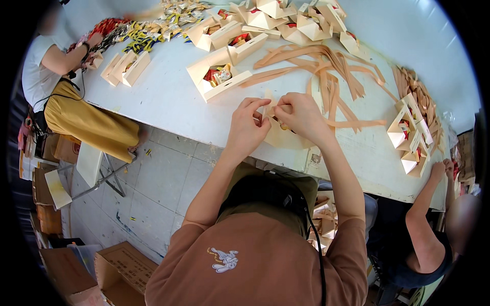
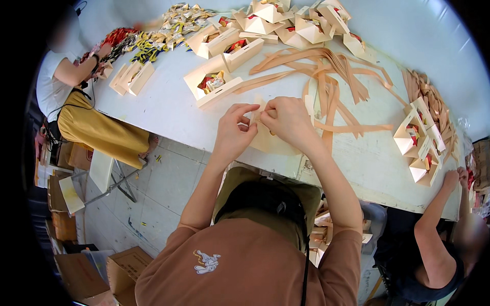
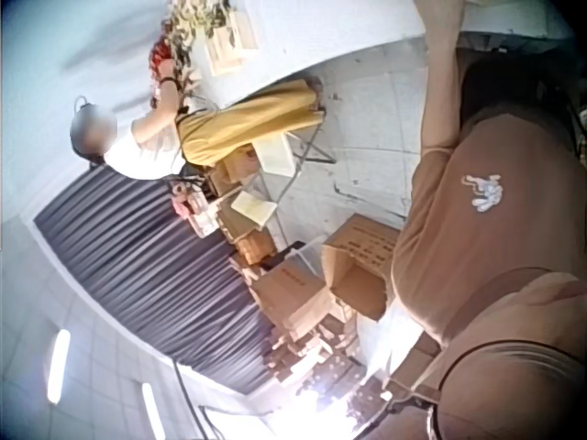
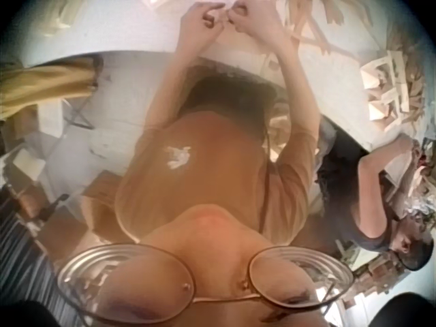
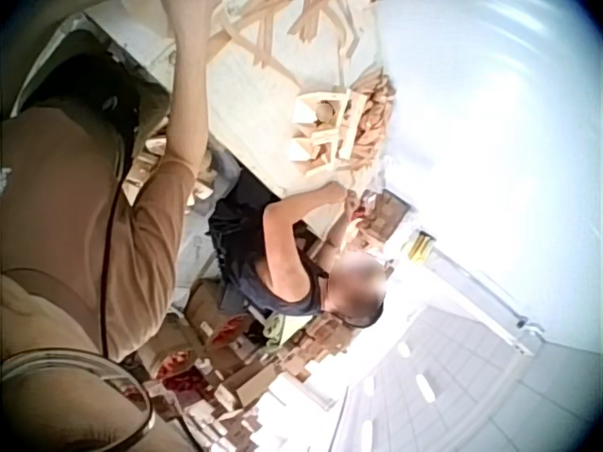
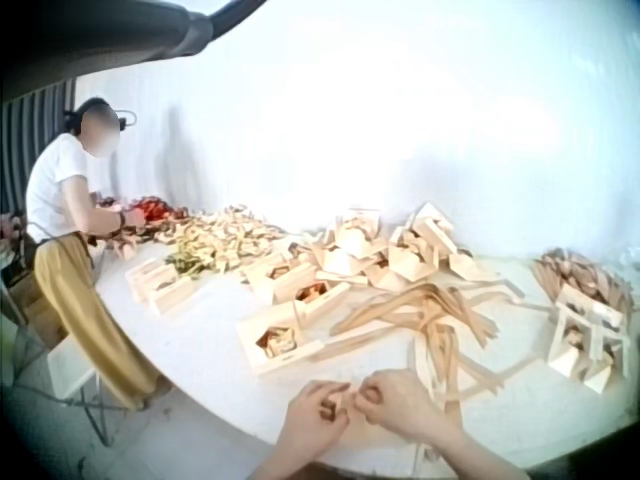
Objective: The person assembles small wooden gift boxes by placing wrapped items inside and securing them with rubber bands. They repeatedly pick up a box, insert a snack packet, and stretch a rubber band over the top to hold the contents in place.
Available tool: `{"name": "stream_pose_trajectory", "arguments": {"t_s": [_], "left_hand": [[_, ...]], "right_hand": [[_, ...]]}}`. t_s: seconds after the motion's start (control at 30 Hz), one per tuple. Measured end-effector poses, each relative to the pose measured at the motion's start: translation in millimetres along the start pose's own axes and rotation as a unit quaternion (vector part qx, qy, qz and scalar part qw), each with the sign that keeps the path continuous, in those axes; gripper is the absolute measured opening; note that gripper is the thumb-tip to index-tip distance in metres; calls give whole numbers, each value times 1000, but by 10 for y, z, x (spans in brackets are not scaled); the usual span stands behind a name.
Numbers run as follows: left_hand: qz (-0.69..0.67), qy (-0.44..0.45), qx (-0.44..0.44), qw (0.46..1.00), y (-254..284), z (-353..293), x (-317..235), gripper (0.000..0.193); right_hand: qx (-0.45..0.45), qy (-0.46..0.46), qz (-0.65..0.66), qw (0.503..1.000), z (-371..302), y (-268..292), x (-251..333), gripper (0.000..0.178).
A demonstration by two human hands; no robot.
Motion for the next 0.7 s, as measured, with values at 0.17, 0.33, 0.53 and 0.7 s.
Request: {"name": "stream_pose_trajectory", "arguments": {"t_s": [0.17, 0.33, 0.53, 0.7], "left_hand": [[1, 1, -3, 1000, -8, -4, -5, 39], [3, -2, 0, 1000, -7, -8, -5, 39], [0, -2, 0, 1000, -7, -7, -17, 39], [-3, -6, 3, 1000, -7, -14, -9, 39]], "right_hand": [[-11, 24, -9, 1000, -15, -23, 58, 23], [-5, -6, 26, 1000, -25, 7, 45, 24], [-10, 3, -2, 1000, -27, 1, 13, 22], [-5, 0, -20, 1000, -33, 2, 22, 22]]}}
Point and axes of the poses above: each hand's wrist, its own z-axis towards the middle knuckle, its own y-axis out of the back of the hand, x = y × z, the point moved 6 cm from there along z, towards the middle knuckle, and after that the axes turned 10 degrees about -y, right-handed, at the moved point
